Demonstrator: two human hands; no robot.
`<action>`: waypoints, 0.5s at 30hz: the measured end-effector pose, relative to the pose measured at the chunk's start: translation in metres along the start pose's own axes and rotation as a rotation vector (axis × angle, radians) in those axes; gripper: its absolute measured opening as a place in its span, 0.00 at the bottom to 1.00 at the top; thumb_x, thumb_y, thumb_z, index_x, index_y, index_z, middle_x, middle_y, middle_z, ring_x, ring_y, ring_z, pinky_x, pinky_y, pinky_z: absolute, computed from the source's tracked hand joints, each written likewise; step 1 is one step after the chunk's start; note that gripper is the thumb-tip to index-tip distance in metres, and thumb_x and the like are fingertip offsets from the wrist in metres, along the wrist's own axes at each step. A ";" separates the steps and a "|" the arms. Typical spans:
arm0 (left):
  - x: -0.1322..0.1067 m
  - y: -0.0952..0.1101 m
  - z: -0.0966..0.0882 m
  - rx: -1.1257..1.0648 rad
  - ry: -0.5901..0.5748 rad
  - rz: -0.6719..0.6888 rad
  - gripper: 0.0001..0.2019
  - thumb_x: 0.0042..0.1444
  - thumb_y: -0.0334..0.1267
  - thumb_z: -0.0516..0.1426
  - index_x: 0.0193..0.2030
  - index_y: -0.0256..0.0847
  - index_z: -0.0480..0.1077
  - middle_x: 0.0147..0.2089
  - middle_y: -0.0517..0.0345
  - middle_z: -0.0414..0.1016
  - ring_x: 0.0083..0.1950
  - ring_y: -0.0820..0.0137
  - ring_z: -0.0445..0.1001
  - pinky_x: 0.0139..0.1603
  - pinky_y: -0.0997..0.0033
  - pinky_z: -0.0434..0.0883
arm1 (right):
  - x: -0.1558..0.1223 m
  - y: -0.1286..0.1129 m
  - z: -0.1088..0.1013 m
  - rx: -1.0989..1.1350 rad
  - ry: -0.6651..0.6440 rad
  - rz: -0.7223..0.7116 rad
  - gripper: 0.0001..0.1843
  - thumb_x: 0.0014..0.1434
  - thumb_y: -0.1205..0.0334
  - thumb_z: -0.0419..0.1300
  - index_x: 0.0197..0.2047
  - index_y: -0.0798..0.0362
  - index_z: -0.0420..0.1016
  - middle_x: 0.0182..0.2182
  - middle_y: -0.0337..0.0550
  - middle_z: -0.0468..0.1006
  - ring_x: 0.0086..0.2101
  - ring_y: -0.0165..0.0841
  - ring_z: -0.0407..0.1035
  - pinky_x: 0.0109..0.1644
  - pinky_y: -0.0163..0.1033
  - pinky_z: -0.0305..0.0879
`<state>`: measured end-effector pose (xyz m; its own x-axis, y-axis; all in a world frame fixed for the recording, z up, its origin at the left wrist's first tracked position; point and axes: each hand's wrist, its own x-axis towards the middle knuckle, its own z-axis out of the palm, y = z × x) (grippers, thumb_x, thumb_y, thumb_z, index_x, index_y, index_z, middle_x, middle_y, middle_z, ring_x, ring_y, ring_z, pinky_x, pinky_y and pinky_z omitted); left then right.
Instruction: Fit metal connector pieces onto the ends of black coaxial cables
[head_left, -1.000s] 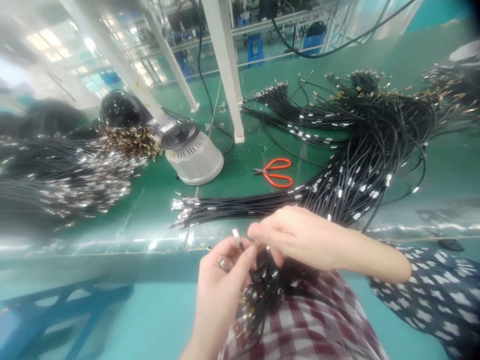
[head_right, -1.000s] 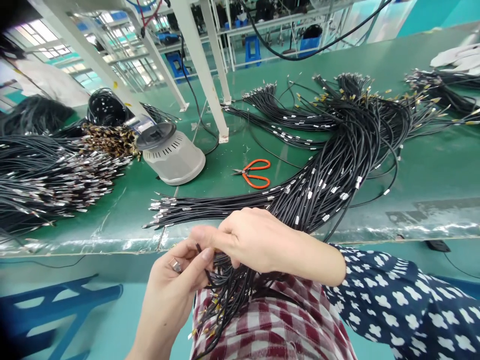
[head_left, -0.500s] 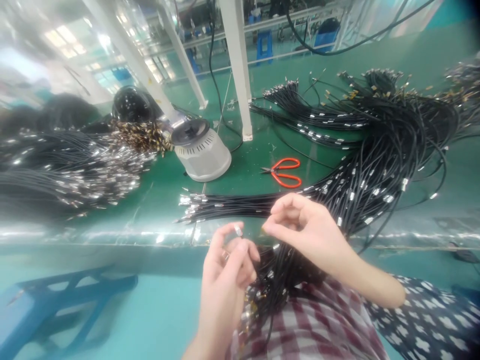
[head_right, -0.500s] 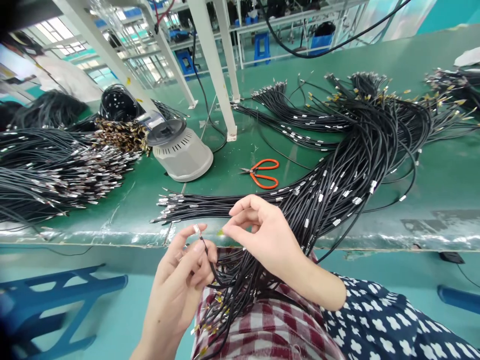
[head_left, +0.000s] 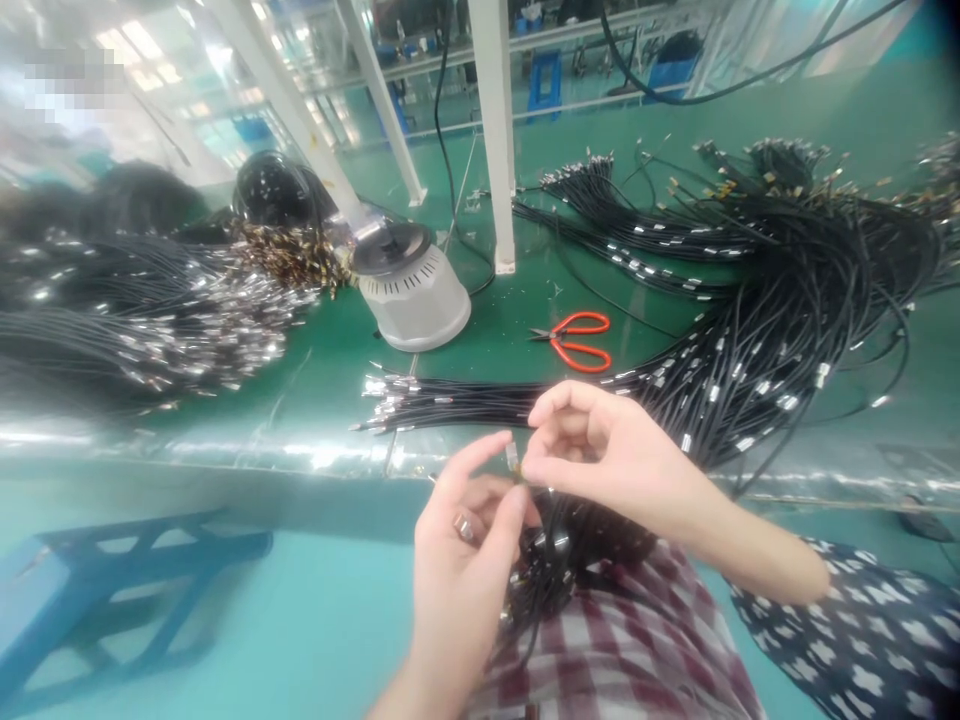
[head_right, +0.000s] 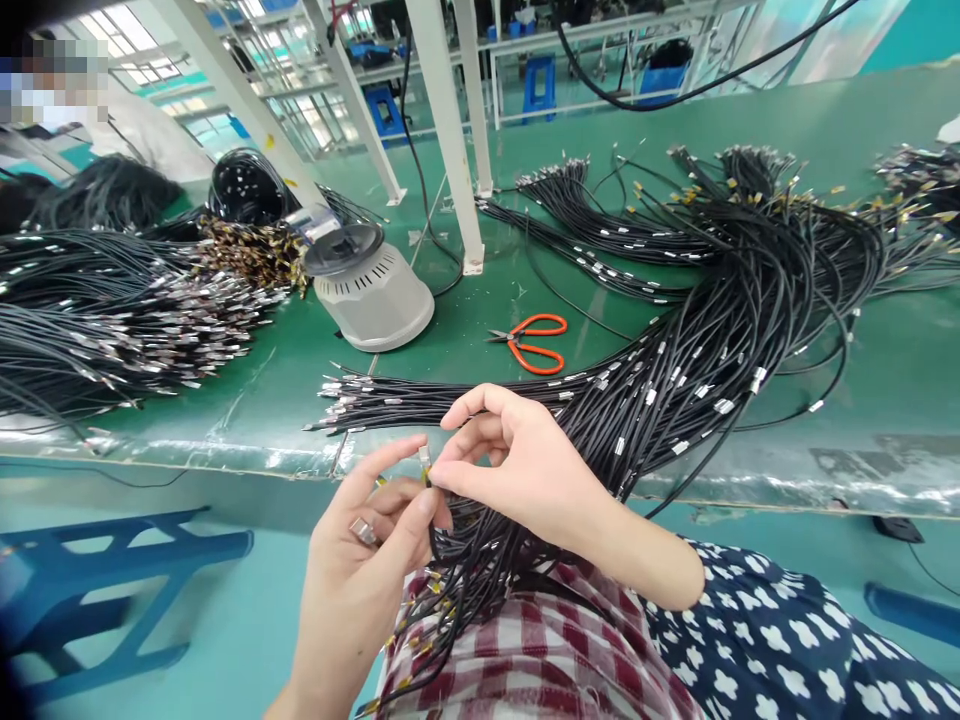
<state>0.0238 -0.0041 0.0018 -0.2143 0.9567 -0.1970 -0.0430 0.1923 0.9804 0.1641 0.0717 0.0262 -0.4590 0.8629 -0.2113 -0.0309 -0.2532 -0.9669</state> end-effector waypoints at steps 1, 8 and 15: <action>-0.001 0.001 0.000 0.020 0.003 0.007 0.16 0.58 0.37 0.59 0.54 0.48 0.68 0.25 0.63 0.75 0.20 0.78 0.61 0.21 0.78 0.59 | 0.000 -0.001 0.000 -0.013 -0.007 -0.008 0.16 0.47 0.72 0.67 0.37 0.53 0.66 0.25 0.34 0.77 0.26 0.26 0.69 0.31 0.32 0.64; -0.002 0.005 0.000 0.047 -0.028 0.005 0.16 0.58 0.34 0.58 0.53 0.47 0.68 0.26 0.63 0.75 0.21 0.77 0.63 0.22 0.77 0.60 | 0.000 -0.002 -0.001 -0.087 0.016 -0.049 0.15 0.48 0.74 0.66 0.34 0.52 0.64 0.25 0.33 0.77 0.27 0.26 0.70 0.32 0.31 0.65; -0.001 0.002 0.000 0.072 -0.027 0.045 0.16 0.58 0.34 0.59 0.53 0.47 0.69 0.26 0.62 0.76 0.27 0.73 0.73 0.22 0.77 0.60 | 0.000 -0.004 0.000 -0.153 0.028 -0.086 0.15 0.48 0.75 0.65 0.33 0.51 0.63 0.24 0.32 0.77 0.26 0.25 0.71 0.31 0.30 0.66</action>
<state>0.0235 -0.0045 0.0042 -0.1878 0.9701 -0.1535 0.0361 0.1630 0.9860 0.1647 0.0724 0.0298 -0.4353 0.8911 -0.1282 0.0675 -0.1098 -0.9917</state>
